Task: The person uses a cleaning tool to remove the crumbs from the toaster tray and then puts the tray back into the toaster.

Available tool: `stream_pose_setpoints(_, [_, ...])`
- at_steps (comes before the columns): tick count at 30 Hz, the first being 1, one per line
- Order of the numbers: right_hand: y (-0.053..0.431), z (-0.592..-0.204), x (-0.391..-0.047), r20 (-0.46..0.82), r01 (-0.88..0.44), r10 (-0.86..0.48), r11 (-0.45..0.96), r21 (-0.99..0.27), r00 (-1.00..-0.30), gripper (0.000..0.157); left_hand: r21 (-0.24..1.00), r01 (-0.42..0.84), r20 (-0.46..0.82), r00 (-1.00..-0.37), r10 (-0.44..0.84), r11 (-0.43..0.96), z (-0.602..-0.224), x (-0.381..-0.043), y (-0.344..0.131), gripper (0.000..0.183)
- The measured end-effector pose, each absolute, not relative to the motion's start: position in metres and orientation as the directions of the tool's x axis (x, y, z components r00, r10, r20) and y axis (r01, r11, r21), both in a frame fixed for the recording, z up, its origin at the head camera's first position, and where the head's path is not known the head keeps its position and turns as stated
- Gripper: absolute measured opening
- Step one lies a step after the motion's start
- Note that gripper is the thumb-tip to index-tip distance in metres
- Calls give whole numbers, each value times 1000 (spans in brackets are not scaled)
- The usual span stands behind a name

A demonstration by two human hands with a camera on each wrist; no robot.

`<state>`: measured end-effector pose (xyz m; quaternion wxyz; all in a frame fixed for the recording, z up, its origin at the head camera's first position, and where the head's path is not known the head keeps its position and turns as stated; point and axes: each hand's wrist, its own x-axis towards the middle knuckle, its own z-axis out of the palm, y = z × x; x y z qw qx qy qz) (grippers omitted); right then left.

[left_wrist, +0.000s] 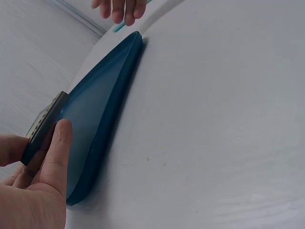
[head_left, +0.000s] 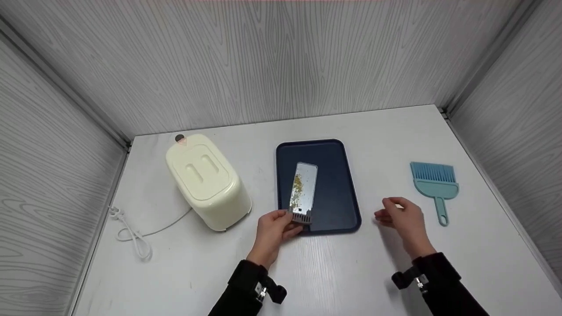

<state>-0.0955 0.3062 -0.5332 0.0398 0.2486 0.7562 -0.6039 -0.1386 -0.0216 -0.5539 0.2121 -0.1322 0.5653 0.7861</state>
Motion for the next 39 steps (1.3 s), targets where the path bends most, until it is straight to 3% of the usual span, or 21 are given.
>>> stream_pose_setpoints(13, [398,-533,-86,-167,489,510,603,-630,-844,52,839,-485,-449,-873,190,-246,-553,-143,-29,33])
stream_pose_setpoints(18, [418,-540,-79,-144,522,536,667,-531,-832,61,834,-503,-466,-862,197,-227,-553,-144,-32,34])
stream_pose_setpoints(27, [436,-556,-70,-257,575,516,695,-432,-817,75,829,-520,-485,-852,198,-206,-553,-148,-33,35])
stream_pose_setpoints(39, [436,-565,-65,-176,480,449,777,-407,-876,42,839,-502,-464,-862,204,-210,-555,-149,-34,34])
